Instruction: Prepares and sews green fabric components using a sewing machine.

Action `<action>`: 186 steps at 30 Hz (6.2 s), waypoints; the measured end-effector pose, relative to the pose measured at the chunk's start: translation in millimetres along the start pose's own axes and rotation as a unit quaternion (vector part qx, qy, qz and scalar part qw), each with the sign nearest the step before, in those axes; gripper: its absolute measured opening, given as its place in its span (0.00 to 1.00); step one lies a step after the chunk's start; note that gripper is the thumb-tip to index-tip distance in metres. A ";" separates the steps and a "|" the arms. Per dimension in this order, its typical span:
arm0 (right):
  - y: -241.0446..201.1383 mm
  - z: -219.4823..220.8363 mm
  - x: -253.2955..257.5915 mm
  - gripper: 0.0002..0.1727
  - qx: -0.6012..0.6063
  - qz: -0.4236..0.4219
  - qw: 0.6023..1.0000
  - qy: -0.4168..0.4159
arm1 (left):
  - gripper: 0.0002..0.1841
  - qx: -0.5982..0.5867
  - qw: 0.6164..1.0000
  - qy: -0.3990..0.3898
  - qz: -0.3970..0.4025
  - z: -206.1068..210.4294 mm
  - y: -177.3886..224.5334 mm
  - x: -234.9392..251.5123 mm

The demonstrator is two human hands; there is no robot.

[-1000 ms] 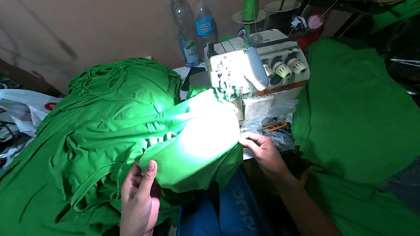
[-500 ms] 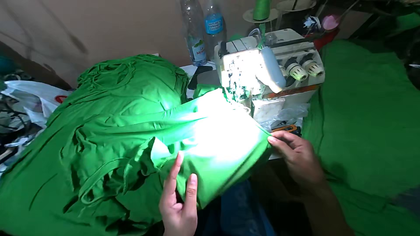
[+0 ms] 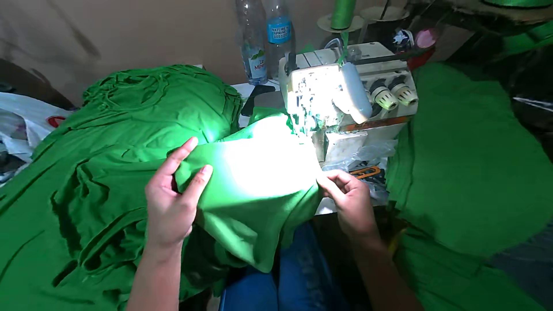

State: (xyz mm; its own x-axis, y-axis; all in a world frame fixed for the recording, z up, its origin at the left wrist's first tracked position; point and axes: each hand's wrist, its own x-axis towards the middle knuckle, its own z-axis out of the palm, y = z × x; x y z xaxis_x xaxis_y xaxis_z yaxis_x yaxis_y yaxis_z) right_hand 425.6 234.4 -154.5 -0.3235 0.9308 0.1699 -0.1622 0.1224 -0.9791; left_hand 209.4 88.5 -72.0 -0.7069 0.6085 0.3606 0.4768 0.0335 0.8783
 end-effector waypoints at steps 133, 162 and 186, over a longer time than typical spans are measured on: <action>9.0 -34.5 -92.5 0.10 0.029 0.109 0.991 -0.073 | 0.14 -0.073 0.991 0.020 0.111 72.1 -53.9 -118.2; 4.4 35.7 46.5 0.13 -0.073 -0.084 0.986 0.120 | 0.35 -0.071 0.989 0.024 -0.127 114.8 -37.1 62.2; -29.6 -44.7 -3.3 0.06 -0.087 -0.109 0.986 0.090 | 0.30 -0.174 0.980 -0.093 0.010 107.3 -20.2 -139.2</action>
State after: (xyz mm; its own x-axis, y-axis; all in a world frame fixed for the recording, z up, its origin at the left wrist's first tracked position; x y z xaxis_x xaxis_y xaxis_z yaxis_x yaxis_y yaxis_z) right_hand 473.1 243.2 -131.0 -0.1242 0.9199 0.3720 -0.0431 0.3696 -0.9282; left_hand 354.2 88.1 -173.7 -0.5763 0.7416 0.3435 0.2599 -0.2323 0.9373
